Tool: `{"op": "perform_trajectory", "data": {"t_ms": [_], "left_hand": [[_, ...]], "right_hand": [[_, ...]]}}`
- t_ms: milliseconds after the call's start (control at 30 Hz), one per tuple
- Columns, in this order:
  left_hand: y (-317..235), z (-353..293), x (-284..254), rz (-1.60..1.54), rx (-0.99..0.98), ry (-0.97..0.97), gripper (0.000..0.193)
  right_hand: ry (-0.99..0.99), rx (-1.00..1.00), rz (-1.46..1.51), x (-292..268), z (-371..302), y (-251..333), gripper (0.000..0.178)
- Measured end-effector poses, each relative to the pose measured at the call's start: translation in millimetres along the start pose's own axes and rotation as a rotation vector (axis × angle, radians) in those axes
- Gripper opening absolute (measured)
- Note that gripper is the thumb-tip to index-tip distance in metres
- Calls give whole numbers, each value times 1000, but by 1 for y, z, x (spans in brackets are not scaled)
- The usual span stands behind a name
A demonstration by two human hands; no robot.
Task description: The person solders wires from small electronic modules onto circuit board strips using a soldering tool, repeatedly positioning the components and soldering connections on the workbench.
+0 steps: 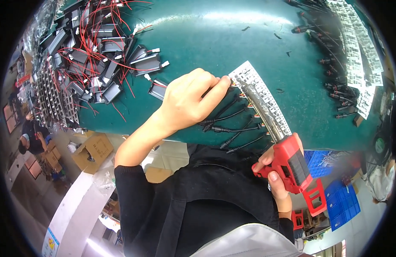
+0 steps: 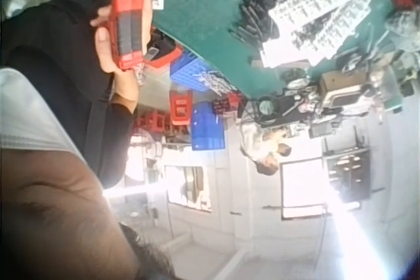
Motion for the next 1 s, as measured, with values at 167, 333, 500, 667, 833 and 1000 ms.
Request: {"op": "perform_trajectory", "data": {"t_ms": [167, 333, 500, 667, 833, 1000], "left_hand": [[0, 0, -1, 21, 13, -26, 29], [0, -1, 1, 65, 42, -23, 27], [0, -1, 1, 65, 41, -27, 26], [0, 1, 0, 36, 3, 1, 31], [0, 0, 1, 46, 4, 3, 31], [0, -1, 2, 49, 6, 2, 31]], "right_hand": [[-3, 24, -15, 2, 1, -2, 81], [-3, -12, -33, 4, 4, -1, 81], [17, 32, -59, 5, 6, -5, 82], [-27, -4, -60, 4, 5, -5, 80], [-30, -12, -46, 5, 2, -3, 83], [-38, -40, 1, -1, -1, 1, 85]]}}
Point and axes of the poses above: each hand's wrist, its own z-axis towards the middle knuckle, its own x-axis out of the palm, y = z × x, the point moved 7 cm from there along z, towards the middle knuckle, and after that the axes turned 2 degrees about z, right-handed, at the moved point
